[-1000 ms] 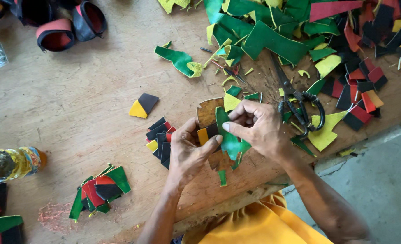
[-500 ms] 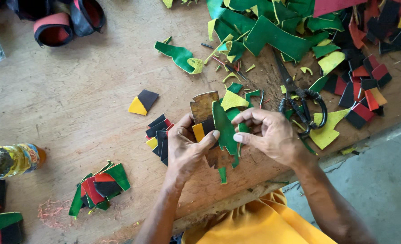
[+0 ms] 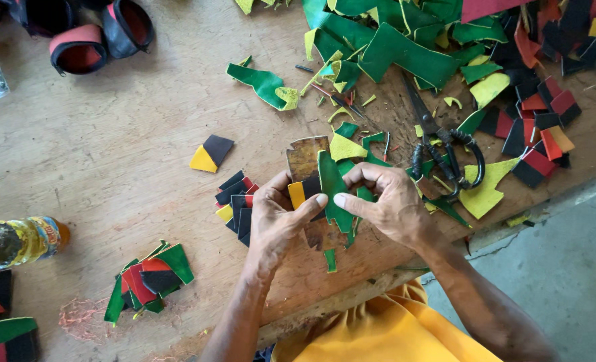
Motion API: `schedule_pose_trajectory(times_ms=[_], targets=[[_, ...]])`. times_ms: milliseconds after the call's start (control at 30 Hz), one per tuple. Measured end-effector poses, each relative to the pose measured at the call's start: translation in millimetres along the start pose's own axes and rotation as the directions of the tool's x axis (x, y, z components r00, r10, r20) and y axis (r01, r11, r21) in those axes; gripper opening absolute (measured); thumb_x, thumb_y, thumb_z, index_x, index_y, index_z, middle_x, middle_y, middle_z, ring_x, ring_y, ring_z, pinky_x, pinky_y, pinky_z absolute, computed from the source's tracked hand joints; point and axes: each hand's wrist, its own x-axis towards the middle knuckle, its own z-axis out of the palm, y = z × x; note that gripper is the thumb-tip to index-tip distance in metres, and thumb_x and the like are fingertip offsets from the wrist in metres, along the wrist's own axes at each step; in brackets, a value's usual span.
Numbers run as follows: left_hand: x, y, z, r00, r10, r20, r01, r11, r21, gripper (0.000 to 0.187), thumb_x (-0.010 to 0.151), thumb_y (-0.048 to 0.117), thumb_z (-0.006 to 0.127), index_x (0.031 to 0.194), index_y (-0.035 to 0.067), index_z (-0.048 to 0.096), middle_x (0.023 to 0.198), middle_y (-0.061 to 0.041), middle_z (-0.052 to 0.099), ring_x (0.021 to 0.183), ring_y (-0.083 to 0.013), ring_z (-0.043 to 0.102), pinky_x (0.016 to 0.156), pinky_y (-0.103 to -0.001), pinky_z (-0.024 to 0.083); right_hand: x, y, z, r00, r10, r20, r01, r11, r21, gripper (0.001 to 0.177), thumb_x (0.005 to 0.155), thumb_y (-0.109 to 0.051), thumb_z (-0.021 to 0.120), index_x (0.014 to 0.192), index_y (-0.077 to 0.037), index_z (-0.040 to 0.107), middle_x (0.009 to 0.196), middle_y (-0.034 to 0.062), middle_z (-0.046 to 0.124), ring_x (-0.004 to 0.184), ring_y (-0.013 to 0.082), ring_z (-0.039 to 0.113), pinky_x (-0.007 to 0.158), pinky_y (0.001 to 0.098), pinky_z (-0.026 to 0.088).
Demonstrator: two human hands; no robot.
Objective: The person uses shears to cut small pieces of green, red, black, and yellow material on a wooden workbench. They repeatedly align pieces, trim edges, and place finished pieces into a growing stack.
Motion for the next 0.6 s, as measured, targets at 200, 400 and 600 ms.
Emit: schedule_pose_trajectory(times_ms=[200, 400, 600], targets=[[0.5, -8.3, -5.9, 0.998, -0.029, -0.055, 0.039, 0.981, 0.192, 0.019, 0.086, 0.010, 0.086, 0.095, 0.000, 0.072, 0.080, -0.001, 0.071, 0.067, -0.0040, 0.057, 0.057, -0.022, 0.047, -2.0, -10.0, -0.6, 0.997, -0.046, -0.065, 0.031, 0.977, -0.211, 0.019, 0.082, -0.014, 0.083, 0.097, -0.007, 0.073, 0.079, -0.0049, 0.067, 0.069, 0.0019, 0.058, 0.059, 0.0208, 0.050], [2.8, -11.1, 1.3, 0.998, -0.025, -0.050, 0.033, 0.988, 0.151, 0.022, 0.083, 0.009, 0.084, 0.100, 0.001, 0.074, 0.090, -0.003, 0.077, 0.077, -0.0043, 0.067, 0.070, -0.021, 0.059, -5.3, -19.2, 0.3, 0.997, -0.011, -0.080, -0.012, 0.959, -0.285, 0.019, 0.083, -0.018, 0.082, 0.094, -0.006, 0.074, 0.074, -0.0025, 0.066, 0.063, 0.0059, 0.054, 0.056, 0.0243, 0.046], [1.1, -1.6, 2.7, 0.998, -0.058, -0.020, 0.060, 0.988, 0.141, 0.026, 0.084, 0.006, 0.081, 0.109, 0.000, 0.073, 0.093, -0.003, 0.078, 0.079, -0.0054, 0.069, 0.074, -0.023, 0.059, -9.2, -37.5, -9.7, 0.996, -0.050, -0.072, 0.022, 0.939, -0.344, 0.021, 0.094, -0.022, 0.071, 0.109, -0.006, 0.071, 0.084, -0.0025, 0.073, 0.073, 0.0056, 0.070, 0.064, 0.0253, 0.058]])
